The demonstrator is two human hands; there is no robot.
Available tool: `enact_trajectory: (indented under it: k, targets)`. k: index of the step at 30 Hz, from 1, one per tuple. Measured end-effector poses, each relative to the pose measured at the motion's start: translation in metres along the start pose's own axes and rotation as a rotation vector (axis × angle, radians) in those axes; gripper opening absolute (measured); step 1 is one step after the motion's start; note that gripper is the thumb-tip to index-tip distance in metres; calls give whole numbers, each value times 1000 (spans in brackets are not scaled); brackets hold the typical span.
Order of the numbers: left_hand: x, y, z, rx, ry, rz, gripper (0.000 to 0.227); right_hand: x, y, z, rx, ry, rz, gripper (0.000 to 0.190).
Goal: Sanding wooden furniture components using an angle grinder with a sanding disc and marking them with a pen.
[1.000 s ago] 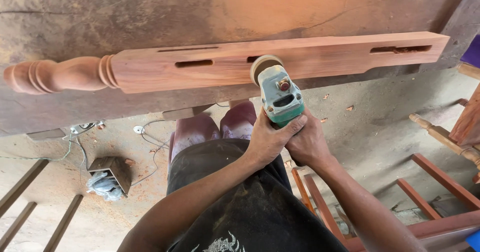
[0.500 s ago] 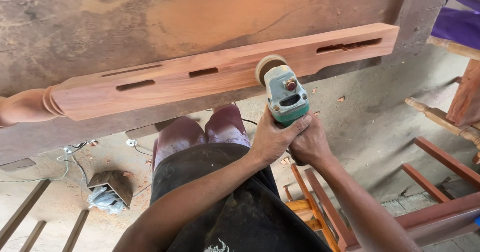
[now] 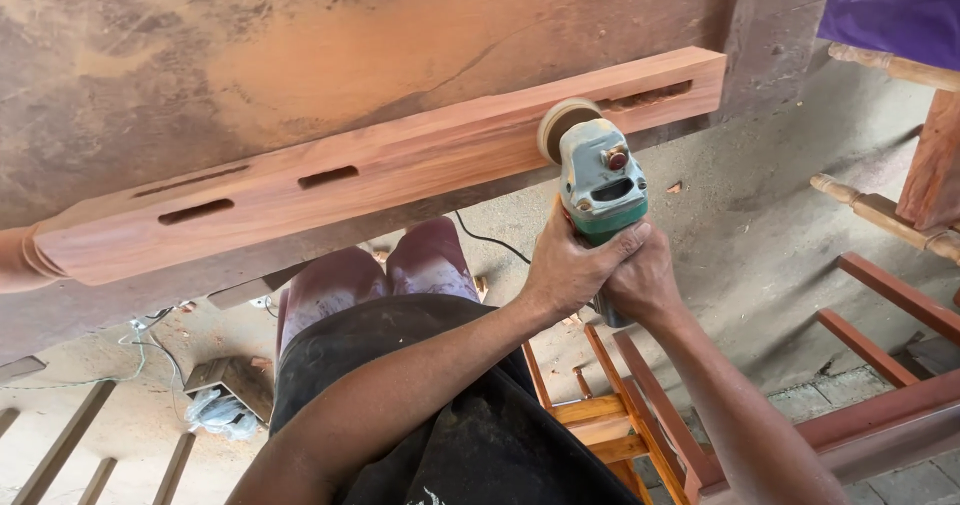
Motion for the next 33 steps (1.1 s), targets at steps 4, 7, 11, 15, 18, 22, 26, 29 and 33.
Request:
enact_trajectory:
  k: [4,7,11,15,18,22,26,29,33]
  targets:
    - [-1,23,-16,40,-12,-9,89,-18,-19,-1,-13,103,-47,23]
    - [-4,38,-28,44,-8,-61,92,-27,-37,0,-67,-3,-66,22]
    - [-11,54,-41,61,-39,-89,97,-49,-52,-1,-22,66,58,20]
    - [-8,71,-53,70,-41,-126,97,-37,-71,-4,-138,5,-151,23]
    - [-6,82,-62,93,-77,-164,98,-43,-79,-3,-132,-10,-128,24]
    - [-8,88,-70,82,-62,-196,100,-70,-83,2,-151,64,-148,23]
    - [-13,92,-77,67,-51,-211,101,-80,-88,4,-184,111,-110,28]
    - [-17,95,-81,56,-64,-231,103,-84,-91,4,-220,108,-172,33]
    - [-26,91,-81,58,-4,-204,107,-72,-90,-1,-270,86,-267,38]
Point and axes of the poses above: each hand's wrist, its own z-axis away from the middle knuckle, its own y-axis out of the palm, x = y × z, the point moved 8 cm from there along -z, towards the middle knuckle, and after that the axes turned 10 degrees about -y, right-handed, at the moved point
